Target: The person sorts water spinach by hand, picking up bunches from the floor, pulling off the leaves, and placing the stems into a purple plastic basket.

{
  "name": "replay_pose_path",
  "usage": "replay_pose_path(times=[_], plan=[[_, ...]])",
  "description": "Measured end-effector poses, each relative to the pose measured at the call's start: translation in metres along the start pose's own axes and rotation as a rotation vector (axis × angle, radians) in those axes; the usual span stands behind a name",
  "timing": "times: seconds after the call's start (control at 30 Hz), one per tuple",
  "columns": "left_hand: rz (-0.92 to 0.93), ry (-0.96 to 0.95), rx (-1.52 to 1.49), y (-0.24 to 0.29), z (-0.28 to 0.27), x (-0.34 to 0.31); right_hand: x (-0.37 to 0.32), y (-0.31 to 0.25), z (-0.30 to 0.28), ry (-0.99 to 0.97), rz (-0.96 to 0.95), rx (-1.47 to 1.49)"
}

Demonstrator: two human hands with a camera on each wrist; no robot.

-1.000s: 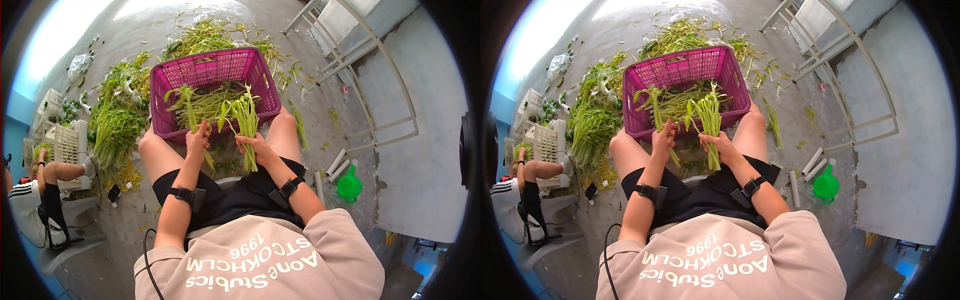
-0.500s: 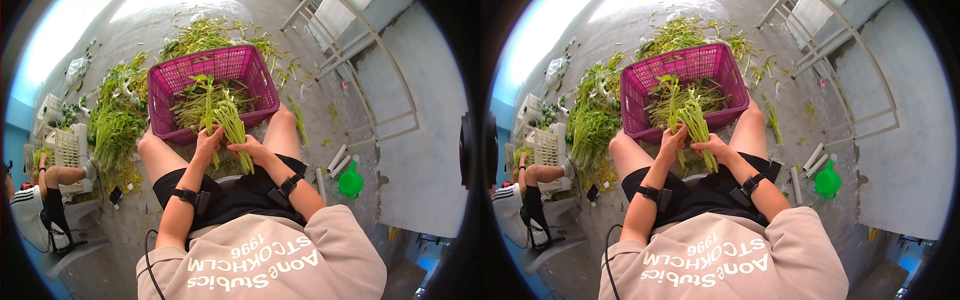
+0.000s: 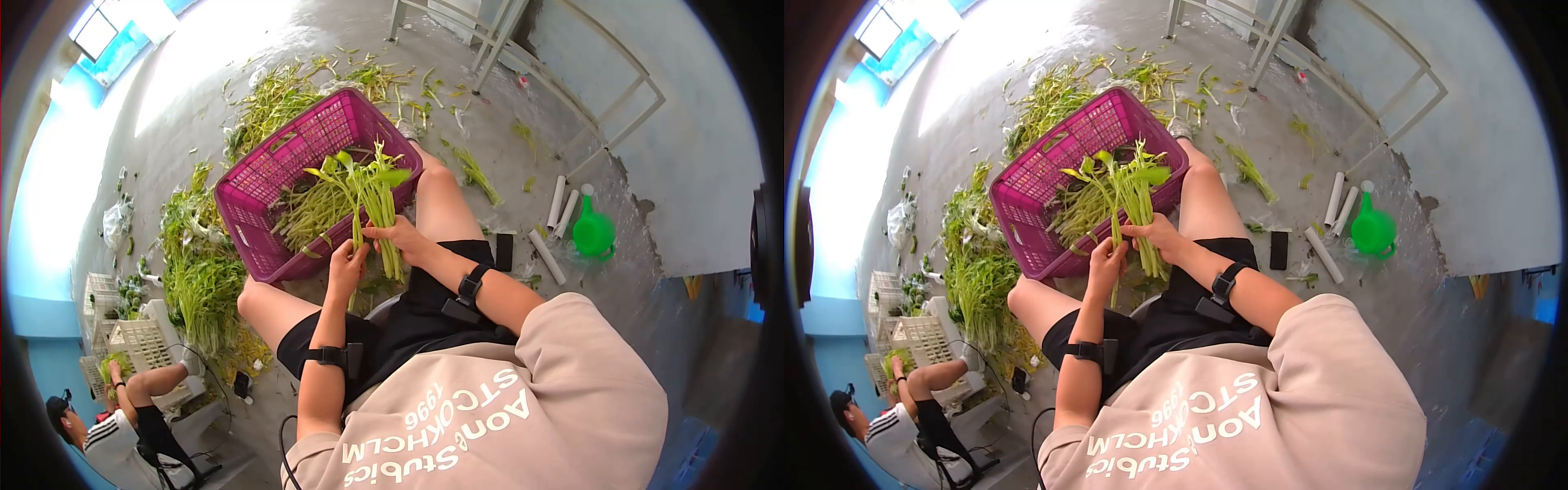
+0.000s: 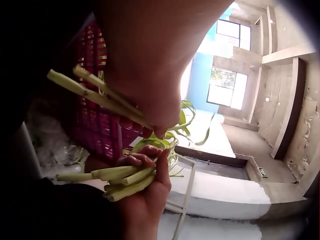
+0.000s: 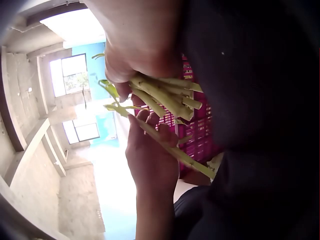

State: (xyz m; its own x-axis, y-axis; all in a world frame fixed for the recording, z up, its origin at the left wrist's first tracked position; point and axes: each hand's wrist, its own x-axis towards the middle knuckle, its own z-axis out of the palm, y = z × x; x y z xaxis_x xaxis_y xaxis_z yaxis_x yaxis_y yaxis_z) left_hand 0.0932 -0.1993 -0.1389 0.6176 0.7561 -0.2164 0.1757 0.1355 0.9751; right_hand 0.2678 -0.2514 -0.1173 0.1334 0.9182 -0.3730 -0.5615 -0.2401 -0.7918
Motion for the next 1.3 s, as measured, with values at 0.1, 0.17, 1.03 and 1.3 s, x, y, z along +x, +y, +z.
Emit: replay_pose_path(times=[0.1,0.17,1.03,1.3], plan=[[-0.026,0.029,0.088,0.005,0.009,-0.005,0.003,0.005,-0.003,-0.028,-0.003,0.049],[-0.004,0.066,0.108,0.002,0.01,-0.006,0.004,0.007,-0.004,-0.017,0.006,0.028],[-0.01,0.61,-0.745,0.01,-0.038,-0.006,-0.003,-0.002,0.002,0.012,0.017,0.041],[0.058,0.544,-0.752,0.015,-0.031,-0.008,-0.006,-0.006,0.004,-0.048,0.012,0.054]])
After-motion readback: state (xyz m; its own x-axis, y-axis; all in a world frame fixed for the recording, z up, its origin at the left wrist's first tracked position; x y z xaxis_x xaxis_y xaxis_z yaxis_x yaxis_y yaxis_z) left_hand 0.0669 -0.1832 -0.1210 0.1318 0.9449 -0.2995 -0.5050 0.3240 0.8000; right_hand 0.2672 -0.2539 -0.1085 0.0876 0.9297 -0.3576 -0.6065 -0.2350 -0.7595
